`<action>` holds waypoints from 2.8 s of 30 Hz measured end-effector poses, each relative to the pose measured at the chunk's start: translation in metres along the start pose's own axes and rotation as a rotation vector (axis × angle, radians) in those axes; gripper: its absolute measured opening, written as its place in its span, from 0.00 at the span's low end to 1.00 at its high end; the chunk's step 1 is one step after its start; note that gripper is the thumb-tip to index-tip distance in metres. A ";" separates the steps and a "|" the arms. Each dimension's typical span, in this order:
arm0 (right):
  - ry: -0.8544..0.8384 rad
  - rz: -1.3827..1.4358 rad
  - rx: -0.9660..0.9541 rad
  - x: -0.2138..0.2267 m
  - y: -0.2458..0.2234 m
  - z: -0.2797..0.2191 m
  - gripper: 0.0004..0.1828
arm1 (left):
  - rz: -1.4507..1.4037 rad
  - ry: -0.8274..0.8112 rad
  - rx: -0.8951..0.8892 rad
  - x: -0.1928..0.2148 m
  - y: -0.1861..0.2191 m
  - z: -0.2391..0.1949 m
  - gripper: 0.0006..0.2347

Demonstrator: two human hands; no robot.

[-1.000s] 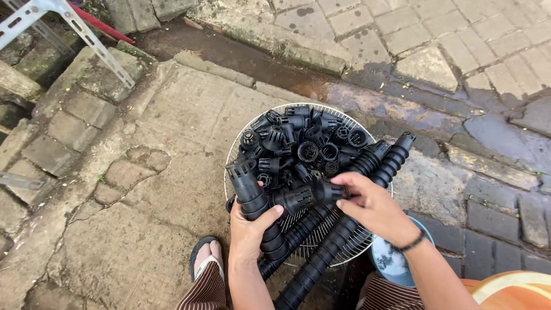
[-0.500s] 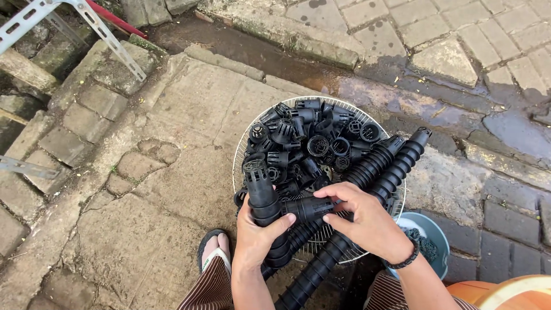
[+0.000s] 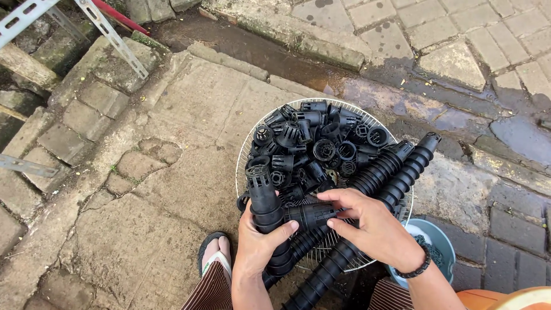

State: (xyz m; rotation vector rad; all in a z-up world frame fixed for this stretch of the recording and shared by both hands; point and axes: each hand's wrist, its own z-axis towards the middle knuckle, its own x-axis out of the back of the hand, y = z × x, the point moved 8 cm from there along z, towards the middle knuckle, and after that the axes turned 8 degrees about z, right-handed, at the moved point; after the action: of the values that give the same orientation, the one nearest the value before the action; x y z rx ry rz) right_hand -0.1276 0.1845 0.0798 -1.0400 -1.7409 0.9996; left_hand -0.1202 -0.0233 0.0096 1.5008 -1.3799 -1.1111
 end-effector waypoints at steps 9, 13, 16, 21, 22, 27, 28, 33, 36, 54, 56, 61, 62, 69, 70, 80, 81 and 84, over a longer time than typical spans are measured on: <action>0.073 0.243 -0.039 0.003 0.016 0.009 0.24 | -0.155 -0.105 0.139 -0.007 -0.009 -0.004 0.30; 0.153 0.258 -0.010 0.009 0.020 0.010 0.22 | -0.168 -0.117 0.135 -0.011 -0.005 -0.005 0.31; 0.168 0.291 -0.027 0.008 0.025 0.010 0.19 | -0.185 -0.109 0.166 -0.008 -0.007 -0.006 0.31; 0.120 0.314 -0.105 0.001 0.038 0.013 0.15 | -0.214 0.000 0.134 0.002 -0.013 -0.005 0.28; 0.120 0.313 -0.103 0.001 0.040 0.016 0.15 | -0.214 0.001 0.133 0.003 -0.013 -0.004 0.28; -0.022 0.350 -0.012 -0.014 0.034 0.028 0.12 | -0.171 0.088 0.116 0.018 -0.010 -0.004 0.26; -0.024 0.352 -0.015 -0.016 0.033 0.031 0.12 | -0.170 0.091 0.119 0.021 -0.011 -0.005 0.26; 0.167 0.198 -0.130 -0.019 0.059 0.049 0.15 | -0.126 0.180 0.056 0.042 -0.009 -0.004 0.25; 0.113 -0.343 -0.029 -0.049 0.080 0.056 0.17 | -0.106 0.211 0.035 0.049 -0.008 -0.004 0.25; 0.079 -0.638 0.009 -0.076 0.060 0.073 0.23 | -0.162 0.201 0.040 0.057 -0.019 -0.002 0.26; 0.177 -0.350 -0.018 -0.044 0.063 0.075 0.20 | -0.167 0.212 0.026 0.058 -0.023 -0.001 0.26; 0.273 0.281 -0.096 0.017 0.085 0.070 0.16 | -0.200 0.238 0.025 0.054 -0.016 -0.002 0.26; 0.232 0.405 -0.120 0.017 0.078 0.066 0.16 | -0.201 0.242 0.047 0.052 -0.016 -0.001 0.25; 0.112 0.458 -0.137 0.018 0.062 0.055 0.17 | -0.180 0.193 0.056 0.040 -0.023 0.002 0.25; 0.114 0.459 -0.138 0.018 0.061 0.055 0.17 | -0.178 0.191 0.058 0.039 -0.023 0.002 0.25; 0.006 0.409 -0.160 0.011 0.057 0.050 0.18 | -0.200 0.153 0.069 0.028 -0.025 0.004 0.25; -0.025 0.412 -0.151 0.008 0.056 0.049 0.18 | -0.212 0.141 0.070 0.026 -0.023 0.004 0.25; -0.075 0.392 -0.148 0.005 0.053 0.048 0.18 | -0.202 0.131 0.122 0.023 -0.025 0.004 0.25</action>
State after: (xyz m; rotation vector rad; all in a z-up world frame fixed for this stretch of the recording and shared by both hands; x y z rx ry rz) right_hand -0.1609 0.1968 0.0173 -1.4959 -1.7282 1.1734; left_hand -0.1160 -0.0435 -0.0169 1.8009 -1.2464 -1.0444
